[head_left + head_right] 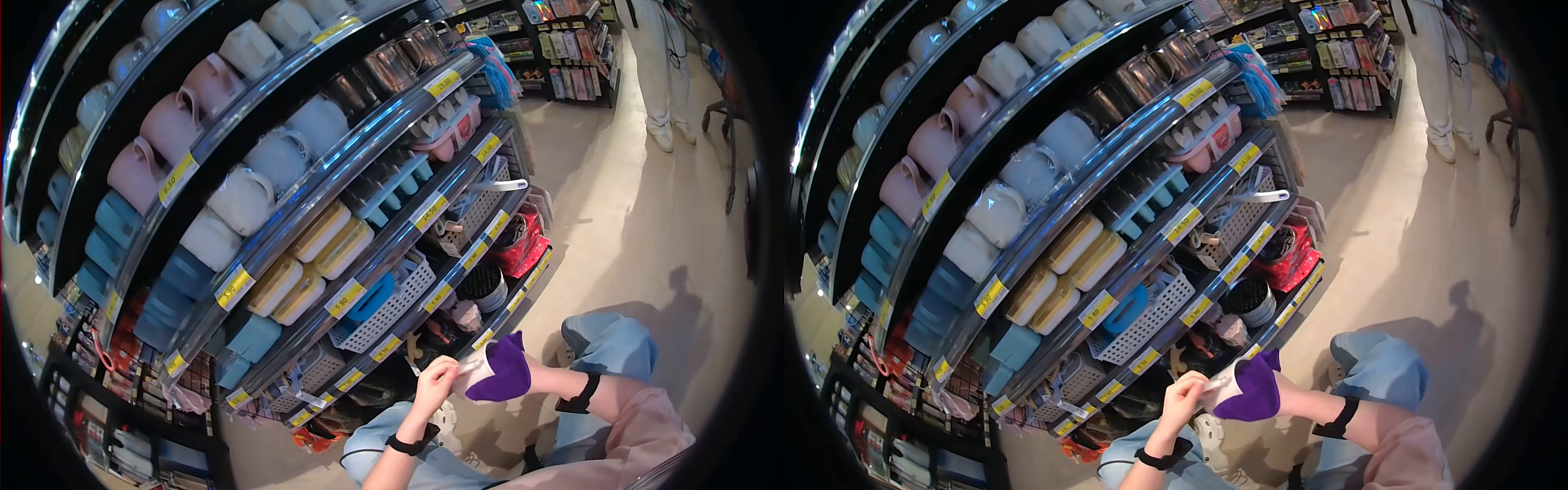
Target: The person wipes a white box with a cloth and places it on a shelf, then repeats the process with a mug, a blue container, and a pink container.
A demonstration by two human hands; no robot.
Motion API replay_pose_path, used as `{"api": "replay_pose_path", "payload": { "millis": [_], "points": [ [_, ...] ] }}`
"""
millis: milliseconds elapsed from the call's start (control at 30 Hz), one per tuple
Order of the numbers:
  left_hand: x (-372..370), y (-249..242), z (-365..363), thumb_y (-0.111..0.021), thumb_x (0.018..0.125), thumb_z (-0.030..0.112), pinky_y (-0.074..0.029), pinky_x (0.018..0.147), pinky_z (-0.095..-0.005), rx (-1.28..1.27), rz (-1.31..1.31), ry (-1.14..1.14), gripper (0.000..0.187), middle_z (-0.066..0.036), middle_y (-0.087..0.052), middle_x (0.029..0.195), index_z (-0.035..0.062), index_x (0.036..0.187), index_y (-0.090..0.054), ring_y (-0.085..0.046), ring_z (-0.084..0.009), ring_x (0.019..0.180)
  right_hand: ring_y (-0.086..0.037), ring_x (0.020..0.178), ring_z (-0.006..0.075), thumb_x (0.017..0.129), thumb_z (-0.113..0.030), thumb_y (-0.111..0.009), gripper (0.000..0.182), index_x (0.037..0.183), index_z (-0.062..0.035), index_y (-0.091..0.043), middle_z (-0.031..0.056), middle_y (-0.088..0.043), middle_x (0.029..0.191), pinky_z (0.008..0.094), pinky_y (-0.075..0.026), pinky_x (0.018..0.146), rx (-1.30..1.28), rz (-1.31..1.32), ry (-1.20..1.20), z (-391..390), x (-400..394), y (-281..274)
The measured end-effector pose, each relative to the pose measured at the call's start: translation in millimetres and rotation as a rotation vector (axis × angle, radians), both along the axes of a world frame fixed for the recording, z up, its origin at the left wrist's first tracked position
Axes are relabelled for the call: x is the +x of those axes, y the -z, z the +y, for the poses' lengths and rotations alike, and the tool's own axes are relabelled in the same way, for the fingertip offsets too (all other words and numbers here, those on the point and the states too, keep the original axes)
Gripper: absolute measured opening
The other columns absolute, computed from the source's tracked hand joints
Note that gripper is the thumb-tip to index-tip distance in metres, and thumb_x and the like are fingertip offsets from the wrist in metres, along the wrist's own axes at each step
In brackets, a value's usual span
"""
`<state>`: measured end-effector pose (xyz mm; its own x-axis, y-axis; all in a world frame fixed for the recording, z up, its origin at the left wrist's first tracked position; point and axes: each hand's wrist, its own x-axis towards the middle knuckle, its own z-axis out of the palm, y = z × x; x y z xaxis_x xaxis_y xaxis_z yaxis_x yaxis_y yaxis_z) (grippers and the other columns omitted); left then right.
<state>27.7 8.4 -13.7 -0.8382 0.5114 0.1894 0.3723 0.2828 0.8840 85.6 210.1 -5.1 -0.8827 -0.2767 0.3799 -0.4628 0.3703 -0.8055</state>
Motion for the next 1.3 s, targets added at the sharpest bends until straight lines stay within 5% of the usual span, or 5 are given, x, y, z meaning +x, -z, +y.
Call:
{"api": "replay_pose_path", "payload": {
  "millis": [400, 767, 1033, 1100, 1300],
  "points": [
    [-36.7, -125.1, 68.9, -0.045, 0.089, 0.031, -0.042, 0.06, -0.0263, 0.275, -0.517, 0.296, 0.029, -0.004, -0.05, 0.06, 0.0029, 0.083, -0.049, -0.051, -0.0146, 0.058, -0.057, 0.076, 0.0262, 0.062, -0.006, -0.069, 0.023, 0.083, -0.004, -0.062, 0.0092, -0.059, 0.08, 0.0344, -0.046, 0.068, -0.266, 0.602, 0.881, 68.5, -25.1, -8.8],
    [-110.9, -288.4, 134.1, -0.036, 0.094, 0.024, -0.032, 0.098, -0.0382, 0.603, -0.143, 0.396, 0.022, -0.013, -0.047, 0.124, 0.0086, 0.091, -0.052, -0.043, -0.0207, 0.115, -0.056, 0.08, 0.0173, 0.056, -0.003, -0.076, 0.043, 0.095, 0.0011, -0.058, 0.0084, -0.058, 0.089, 0.0298, -0.047, 0.071, -0.517, 0.611, 0.899, 70.1, -45.2, -32.4],
    [-211.6, -322.0, 163.2, -0.041, 0.092, 0.033, -0.035, 0.094, -0.0362, 0.676, -0.028, 0.234, 0.031, -0.012, -0.059, 0.099, 0.0098, 0.072, -0.048, -0.05, -0.02, 0.102, -0.05, 0.051, 0.0096, 0.057, -0.006, -0.071, 0.025, 0.076, -0.0011, -0.055, 0.0034, -0.053, 0.06, 0.0269, -0.042, 0.048, -0.84, 0.334, 0.66, 52.7, -36.7, -57.1],
    [-223.2, -324.9, 167.4, -0.041, 0.091, 0.034, -0.034, 0.094, -0.0381, 0.679, -0.071, 0.102, 0.033, -0.011, -0.059, 0.093, 0.0097, 0.071, -0.047, -0.051, -0.0209, 0.099, -0.056, 0.093, 0.024, 0.052, -0.013, -0.078, 0.047, 0.091, 0.0043, -0.058, 0.0159, -0.057, 0.096, 0.031, -0.045, 0.079, -0.507, 0.124, 0.604, 58.9, -32.1, -57.6],
    [-246.5, -322.5, 178.2, -0.041, 0.091, 0.019, -0.032, 0.093, -0.0411, 0.633, 0.012, 0.0, 0.016, -0.009, -0.052, 0.106, 0.0046, 0.09, -0.047, -0.046, -0.0194, 0.104, -0.059, 0.083, 0.0261, 0.051, -0.014, -0.078, 0.041, 0.085, 0.0023, -0.061, 0.0154, -0.059, 0.089, 0.0338, -0.047, 0.072, -0.46, 0.33, 0.671, 66.9, -39.8, -46.9]
  ]
}}
